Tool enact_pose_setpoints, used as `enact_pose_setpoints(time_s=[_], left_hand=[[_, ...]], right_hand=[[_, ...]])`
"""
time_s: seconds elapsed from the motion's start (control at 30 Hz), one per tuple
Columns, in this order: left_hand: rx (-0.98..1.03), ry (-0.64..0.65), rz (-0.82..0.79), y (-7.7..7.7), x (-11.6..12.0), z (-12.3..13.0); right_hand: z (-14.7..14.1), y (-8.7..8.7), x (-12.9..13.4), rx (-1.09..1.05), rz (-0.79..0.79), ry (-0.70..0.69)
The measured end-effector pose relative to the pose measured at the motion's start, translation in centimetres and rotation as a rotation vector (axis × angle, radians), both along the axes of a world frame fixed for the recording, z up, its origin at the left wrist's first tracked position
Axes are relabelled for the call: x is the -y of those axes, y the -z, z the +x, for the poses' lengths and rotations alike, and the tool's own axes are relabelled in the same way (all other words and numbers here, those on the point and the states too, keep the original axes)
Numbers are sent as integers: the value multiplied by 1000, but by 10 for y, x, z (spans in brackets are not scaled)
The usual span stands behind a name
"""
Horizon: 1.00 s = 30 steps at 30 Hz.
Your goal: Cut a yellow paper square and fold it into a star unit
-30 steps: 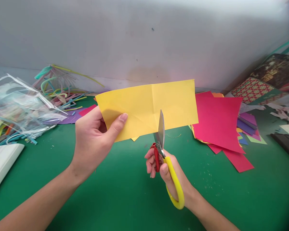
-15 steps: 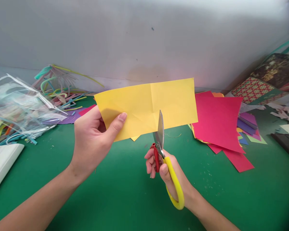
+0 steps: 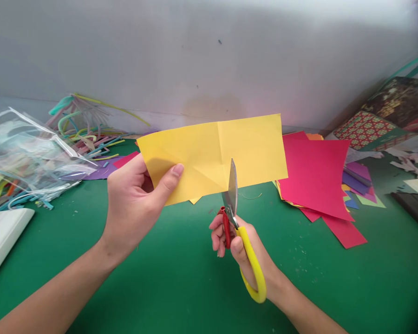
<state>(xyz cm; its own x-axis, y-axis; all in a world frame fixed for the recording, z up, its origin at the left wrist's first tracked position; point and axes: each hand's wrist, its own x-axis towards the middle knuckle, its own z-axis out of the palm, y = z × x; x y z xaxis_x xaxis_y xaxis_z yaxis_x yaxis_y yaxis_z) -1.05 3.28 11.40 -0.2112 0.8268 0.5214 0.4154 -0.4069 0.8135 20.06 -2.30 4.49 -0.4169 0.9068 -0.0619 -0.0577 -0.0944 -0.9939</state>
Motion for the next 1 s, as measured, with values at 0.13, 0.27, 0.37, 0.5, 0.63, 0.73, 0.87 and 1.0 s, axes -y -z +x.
enact_pose_setpoints(time_s=[0.13, 0.27, 0.37, 0.5, 0.63, 0.73, 0.87, 1.0], left_hand=[[-9, -6, 4, 0, 1, -1], [-3, -4, 7, 1, 1, -1], [6, 6, 7, 1, 1, 0], [15, 14, 10, 1, 0, 0], [11, 6, 10, 1, 0, -1], [10, 3, 6, 1, 0, -1], [8, -6, 4, 1, 0, 0], [20, -6, -13, -1, 1, 0]], right_hand=[[0, -1, 0, 4, 0, 1], [0, -2, 0, 6, -4, 0], [0, -2, -1, 6, -9, 2], [1, -1, 0, 4, -14, 7], [1, 0, 0, 26, -3, 11], [1, 1, 0, 49, 11, 15], [1, 2, 0, 65, 7, 18], [1, 2, 0, 82, 7, 26]])
